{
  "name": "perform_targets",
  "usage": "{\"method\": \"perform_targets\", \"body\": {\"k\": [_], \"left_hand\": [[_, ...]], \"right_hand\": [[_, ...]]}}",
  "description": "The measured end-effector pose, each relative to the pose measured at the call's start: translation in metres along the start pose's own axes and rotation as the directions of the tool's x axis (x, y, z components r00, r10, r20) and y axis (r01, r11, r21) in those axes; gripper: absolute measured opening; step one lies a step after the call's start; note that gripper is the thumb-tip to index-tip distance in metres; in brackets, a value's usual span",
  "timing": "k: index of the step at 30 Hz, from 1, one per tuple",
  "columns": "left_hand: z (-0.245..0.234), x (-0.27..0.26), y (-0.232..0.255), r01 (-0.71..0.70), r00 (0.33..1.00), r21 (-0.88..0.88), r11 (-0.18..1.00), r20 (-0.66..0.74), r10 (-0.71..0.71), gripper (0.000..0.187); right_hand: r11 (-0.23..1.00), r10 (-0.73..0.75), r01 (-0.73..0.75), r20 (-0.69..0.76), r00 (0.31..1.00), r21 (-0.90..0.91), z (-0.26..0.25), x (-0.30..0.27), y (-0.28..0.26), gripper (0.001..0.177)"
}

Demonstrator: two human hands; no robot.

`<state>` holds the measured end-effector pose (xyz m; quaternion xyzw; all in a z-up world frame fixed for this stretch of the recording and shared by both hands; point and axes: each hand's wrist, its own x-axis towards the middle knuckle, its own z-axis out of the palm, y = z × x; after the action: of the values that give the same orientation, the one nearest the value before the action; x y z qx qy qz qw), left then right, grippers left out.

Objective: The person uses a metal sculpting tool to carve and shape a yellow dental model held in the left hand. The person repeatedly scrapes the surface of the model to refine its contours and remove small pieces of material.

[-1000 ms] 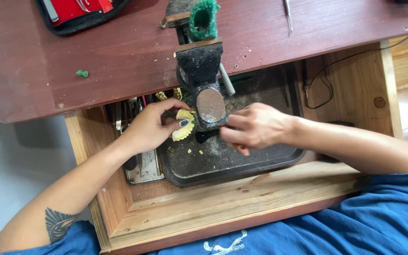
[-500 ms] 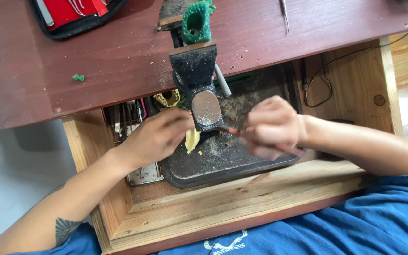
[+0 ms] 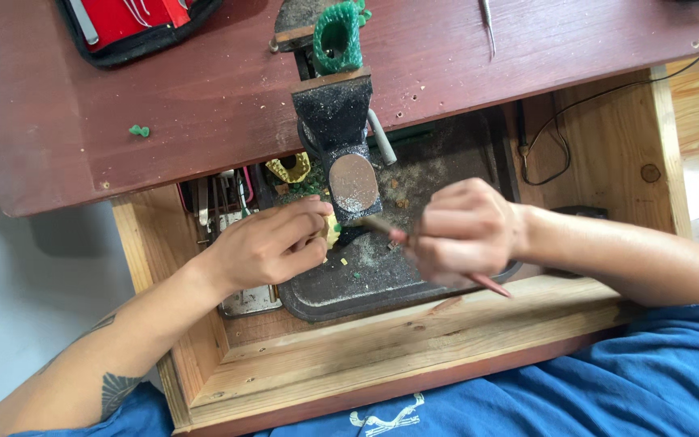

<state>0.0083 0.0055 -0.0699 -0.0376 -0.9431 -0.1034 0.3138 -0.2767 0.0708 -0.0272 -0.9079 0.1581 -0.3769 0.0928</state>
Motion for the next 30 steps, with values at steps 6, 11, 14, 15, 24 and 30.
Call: {"method": "perform_targets", "body": {"k": [6, 11, 14, 15, 24, 30], "left_hand": [[0.0, -0.003, 0.002, 0.013, 1.0, 0.012, 1.0, -0.004, -0.013, 0.018], [-0.016, 0.014, 0.007, -0.039, 0.995, -0.07, 0.997, -0.093, 0.032, 0.017], [-0.025, 0.024, 0.009, -0.041, 0.99, -0.149, 0.988, -0.137, 0.021, 0.014], [-0.023, 0.021, 0.011, -0.047, 0.99, -0.15, 0.988, -0.136, 0.026, 0.014], [-0.038, 0.033, 0.029, 0.192, 0.923, -0.448, 0.873, -0.221, -0.316, 0.026], [-0.059, 0.057, 0.036, 0.302, 0.847, -0.719, 0.626, -0.099, -0.523, 0.033]], "right_hand": [[0.976, 0.04, 0.015, 0.242, 0.969, -0.218, 0.006, -0.027, 0.005, 0.035], [0.73, 0.336, 0.121, 0.508, 0.793, -0.672, 0.015, -0.06, 0.02, 0.009], [0.777, 0.344, 0.123, 0.58, 0.739, -0.618, 0.03, -0.087, 0.028, 0.006], [0.774, 0.349, 0.121, 0.577, 0.739, -0.622, 0.033, -0.093, 0.028, 0.006], [0.85, 0.309, -0.062, 0.399, 0.863, -0.524, -0.044, -0.032, 0.008, 0.055], [0.391, 0.638, -0.056, 0.226, 0.736, -0.919, -0.115, -0.015, 0.103, 0.053]]}}
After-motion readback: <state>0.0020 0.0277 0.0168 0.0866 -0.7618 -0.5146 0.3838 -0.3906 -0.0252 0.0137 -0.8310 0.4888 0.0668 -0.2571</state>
